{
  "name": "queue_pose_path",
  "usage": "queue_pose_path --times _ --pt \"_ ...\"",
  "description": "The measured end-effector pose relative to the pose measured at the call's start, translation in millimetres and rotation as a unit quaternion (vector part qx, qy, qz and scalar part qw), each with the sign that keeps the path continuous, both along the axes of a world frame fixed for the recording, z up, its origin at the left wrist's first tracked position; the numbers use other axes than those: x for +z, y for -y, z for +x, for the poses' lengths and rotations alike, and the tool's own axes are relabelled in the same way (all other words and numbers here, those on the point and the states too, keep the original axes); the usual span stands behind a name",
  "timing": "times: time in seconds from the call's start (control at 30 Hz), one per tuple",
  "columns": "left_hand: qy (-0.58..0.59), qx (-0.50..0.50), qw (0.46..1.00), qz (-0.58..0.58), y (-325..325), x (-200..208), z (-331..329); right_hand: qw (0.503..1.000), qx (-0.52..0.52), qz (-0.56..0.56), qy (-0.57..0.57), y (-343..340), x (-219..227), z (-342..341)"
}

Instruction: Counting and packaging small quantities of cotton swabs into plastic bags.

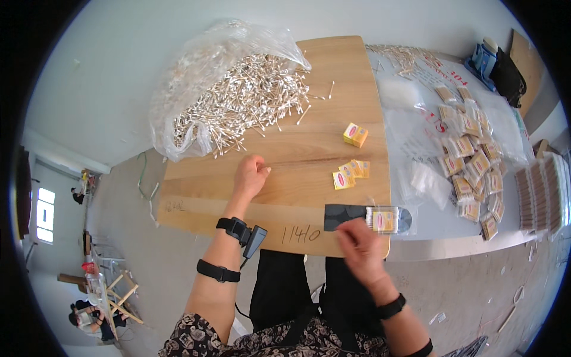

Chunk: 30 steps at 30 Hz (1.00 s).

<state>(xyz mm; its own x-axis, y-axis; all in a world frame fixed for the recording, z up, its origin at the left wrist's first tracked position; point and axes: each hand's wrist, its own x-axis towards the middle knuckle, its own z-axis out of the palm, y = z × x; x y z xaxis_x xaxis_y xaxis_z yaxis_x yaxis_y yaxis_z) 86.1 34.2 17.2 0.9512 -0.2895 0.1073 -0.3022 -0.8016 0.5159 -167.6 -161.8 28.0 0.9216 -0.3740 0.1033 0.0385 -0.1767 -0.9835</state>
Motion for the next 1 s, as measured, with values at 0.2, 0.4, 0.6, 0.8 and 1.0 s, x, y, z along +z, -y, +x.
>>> queue_pose_path --times 0.2,0.4,0.6,0.8,1.0 --pt "0.075 -0.105 0.992 0.015 30 14 61 0.969 0.094 -0.214 0.076 -41 -23 51" --pt "0.086 -0.124 0.989 -0.005 62 12 120 0.967 0.093 -0.233 0.047 -48 -23 55" --pt "0.154 -0.037 0.977 0.141 93 1 116 0.97 0.085 -0.228 0.03 -48 -20 58" --pt "0.247 -0.086 0.95 0.17 76 -8 93 0.964 0.086 -0.248 0.032 -47 -21 58" --pt "0.225 -0.145 0.952 0.149 42 -13 39 0.966 0.077 -0.244 0.046 -49 -21 59"
